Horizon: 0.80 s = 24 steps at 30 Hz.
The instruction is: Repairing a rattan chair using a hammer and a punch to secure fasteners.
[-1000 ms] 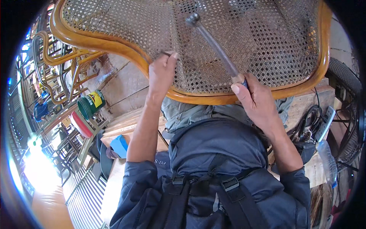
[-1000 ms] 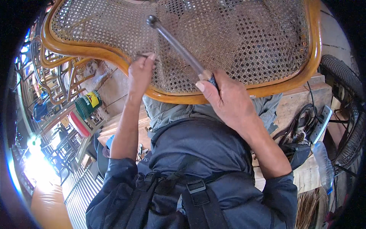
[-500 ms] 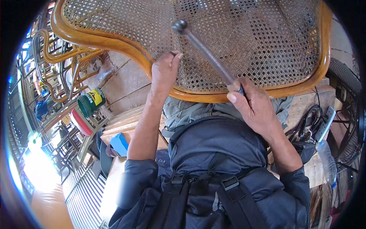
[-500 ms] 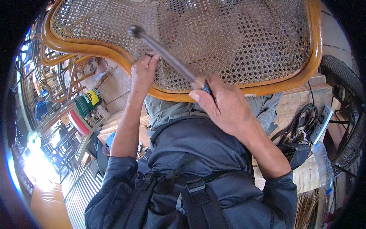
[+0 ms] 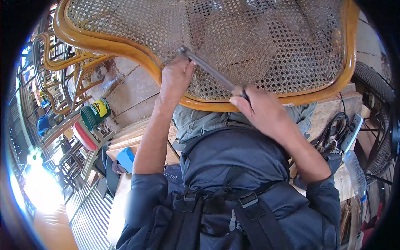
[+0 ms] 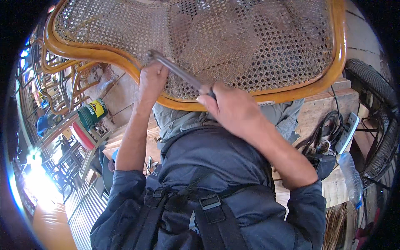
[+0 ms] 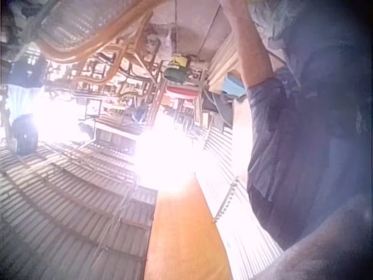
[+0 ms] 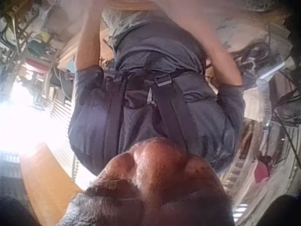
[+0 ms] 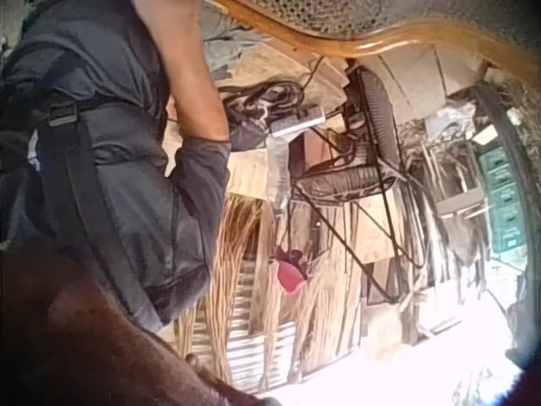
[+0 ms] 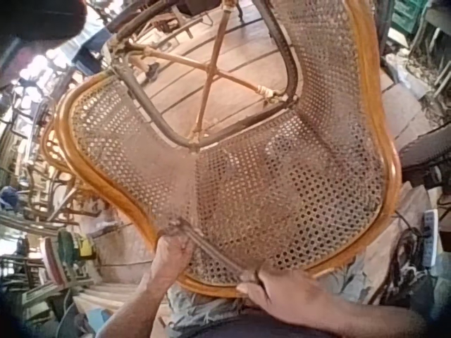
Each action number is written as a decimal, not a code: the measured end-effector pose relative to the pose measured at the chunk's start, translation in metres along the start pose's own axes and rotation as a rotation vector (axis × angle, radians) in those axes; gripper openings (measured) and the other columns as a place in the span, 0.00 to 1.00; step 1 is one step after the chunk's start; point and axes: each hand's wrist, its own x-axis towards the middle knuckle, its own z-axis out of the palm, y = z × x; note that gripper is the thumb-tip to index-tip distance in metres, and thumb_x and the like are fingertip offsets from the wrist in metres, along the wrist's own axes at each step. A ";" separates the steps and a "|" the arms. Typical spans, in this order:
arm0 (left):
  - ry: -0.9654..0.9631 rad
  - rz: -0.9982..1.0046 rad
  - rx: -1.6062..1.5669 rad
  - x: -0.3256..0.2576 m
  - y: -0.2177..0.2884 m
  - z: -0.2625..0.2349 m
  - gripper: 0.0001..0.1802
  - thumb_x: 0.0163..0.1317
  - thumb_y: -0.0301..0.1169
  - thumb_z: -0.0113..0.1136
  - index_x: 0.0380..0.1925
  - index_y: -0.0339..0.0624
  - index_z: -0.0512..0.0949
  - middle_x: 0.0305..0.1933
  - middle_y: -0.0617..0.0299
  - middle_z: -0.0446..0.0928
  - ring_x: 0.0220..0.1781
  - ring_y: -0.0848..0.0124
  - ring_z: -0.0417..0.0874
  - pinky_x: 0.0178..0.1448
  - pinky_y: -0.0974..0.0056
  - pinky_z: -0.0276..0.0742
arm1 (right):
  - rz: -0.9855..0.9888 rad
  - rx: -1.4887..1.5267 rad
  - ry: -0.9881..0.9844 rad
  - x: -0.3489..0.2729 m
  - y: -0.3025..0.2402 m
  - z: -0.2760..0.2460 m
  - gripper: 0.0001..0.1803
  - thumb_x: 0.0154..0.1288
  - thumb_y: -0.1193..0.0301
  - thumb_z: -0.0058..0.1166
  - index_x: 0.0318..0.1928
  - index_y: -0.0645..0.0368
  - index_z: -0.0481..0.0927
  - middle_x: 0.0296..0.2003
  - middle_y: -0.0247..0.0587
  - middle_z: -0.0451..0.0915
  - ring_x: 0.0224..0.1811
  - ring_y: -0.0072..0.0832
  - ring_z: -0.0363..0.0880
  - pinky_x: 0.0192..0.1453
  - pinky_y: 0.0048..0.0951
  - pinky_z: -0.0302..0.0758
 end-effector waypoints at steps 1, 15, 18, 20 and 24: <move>-0.042 -0.054 0.046 0.000 0.001 -0.001 0.13 0.60 0.33 0.59 0.24 0.34 0.74 0.26 0.45 0.73 0.30 0.47 0.76 0.32 0.54 0.71 | 0.073 -0.048 -0.076 0.004 0.006 0.002 0.21 0.66 0.55 0.48 0.35 0.65 0.72 0.25 0.57 0.76 0.29 0.54 0.77 0.33 0.47 0.73; 0.035 -0.385 -0.164 -0.023 0.017 -0.001 0.13 0.64 0.35 0.54 0.37 0.35 0.80 0.33 0.49 0.80 0.34 0.62 0.82 0.40 0.64 0.75 | 0.138 0.055 0.051 -0.020 0.013 -0.013 0.24 0.66 0.53 0.49 0.32 0.66 0.71 0.22 0.58 0.73 0.26 0.51 0.77 0.30 0.43 0.70; 0.039 -0.376 -0.132 -0.022 0.018 0.000 0.13 0.64 0.35 0.55 0.37 0.36 0.80 0.33 0.49 0.80 0.35 0.60 0.83 0.40 0.63 0.75 | 0.138 0.068 0.030 -0.019 0.014 -0.010 0.24 0.66 0.53 0.49 0.32 0.66 0.71 0.22 0.58 0.74 0.27 0.52 0.77 0.30 0.43 0.71; 0.040 -0.383 -0.119 -0.022 0.017 0.002 0.13 0.64 0.35 0.55 0.37 0.36 0.80 0.33 0.48 0.80 0.35 0.58 0.83 0.40 0.62 0.75 | 0.109 0.060 0.040 -0.019 0.014 -0.009 0.24 0.66 0.53 0.49 0.32 0.66 0.71 0.23 0.58 0.75 0.27 0.53 0.77 0.31 0.44 0.71; 0.074 -0.296 -0.100 -0.021 0.010 0.007 0.12 0.63 0.35 0.55 0.35 0.37 0.80 0.34 0.47 0.80 0.36 0.54 0.82 0.40 0.60 0.76 | 0.133 0.071 0.009 -0.017 0.011 -0.010 0.24 0.66 0.53 0.49 0.32 0.66 0.71 0.23 0.58 0.75 0.28 0.54 0.77 0.31 0.45 0.71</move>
